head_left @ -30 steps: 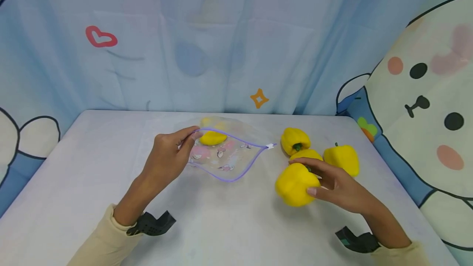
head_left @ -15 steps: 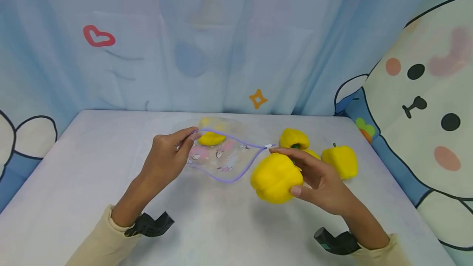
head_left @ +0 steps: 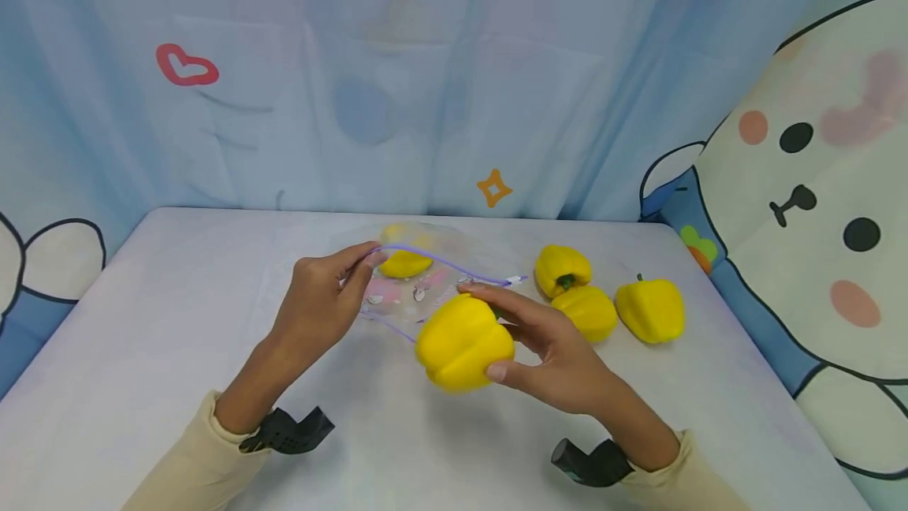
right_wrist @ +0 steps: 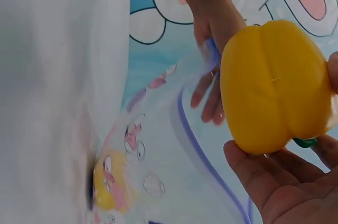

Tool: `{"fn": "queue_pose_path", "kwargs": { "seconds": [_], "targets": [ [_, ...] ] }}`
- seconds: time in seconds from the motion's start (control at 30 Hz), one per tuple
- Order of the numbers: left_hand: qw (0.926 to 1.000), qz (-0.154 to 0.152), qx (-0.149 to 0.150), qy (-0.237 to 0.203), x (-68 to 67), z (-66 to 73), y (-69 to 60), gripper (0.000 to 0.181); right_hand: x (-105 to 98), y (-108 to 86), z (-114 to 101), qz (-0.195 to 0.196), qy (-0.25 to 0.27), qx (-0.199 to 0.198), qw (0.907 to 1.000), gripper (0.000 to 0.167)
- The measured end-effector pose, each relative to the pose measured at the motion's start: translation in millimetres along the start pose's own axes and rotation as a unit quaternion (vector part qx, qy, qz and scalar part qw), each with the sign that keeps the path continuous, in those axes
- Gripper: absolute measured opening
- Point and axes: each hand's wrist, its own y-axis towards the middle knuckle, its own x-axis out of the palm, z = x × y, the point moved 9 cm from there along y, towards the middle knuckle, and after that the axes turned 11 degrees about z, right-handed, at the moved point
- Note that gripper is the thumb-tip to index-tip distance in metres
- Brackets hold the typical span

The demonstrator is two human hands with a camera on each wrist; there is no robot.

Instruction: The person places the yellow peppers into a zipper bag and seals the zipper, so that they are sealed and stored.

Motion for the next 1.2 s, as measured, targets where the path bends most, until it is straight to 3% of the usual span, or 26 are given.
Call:
{"fn": "queue_pose_path", "kwargs": {
  "seconds": [0.3, 0.5, 0.8, 1.0, 1.2],
  "targets": [
    [0.9999, -0.011, -0.007, 0.007, 1.7, 0.0, -1.3, 0.024, 20.4, 14.8, 2.3, -0.015, 0.002, -0.030, 0.9995, 0.065],
    [0.9999, -0.011, 0.004, 0.002, 1.3, 1.1, -2.7, 0.024, 26.9, 16.9, 10.3, -0.004, -0.002, -0.016, 0.9999, 0.067],
    [0.9995, -0.024, 0.019, -0.009, 7.1, 4.4, -3.8, 0.024, 24.7, 21.8, 24.8, 0.053, -0.062, 0.041, 0.9958, 0.068],
    [0.9996, -0.025, 0.015, 0.001, 7.9, 5.0, -3.7, 0.024, 27.1, 23.0, 36.1, 0.040, -0.120, 0.073, 0.9893, 0.066],
    [0.9996, -0.025, 0.007, 0.006, 10.1, 3.8, -3.2, 0.024, 26.7, 23.9, 42.1, 0.048, -0.187, 0.078, 0.9781, 0.066]
  ]
}}
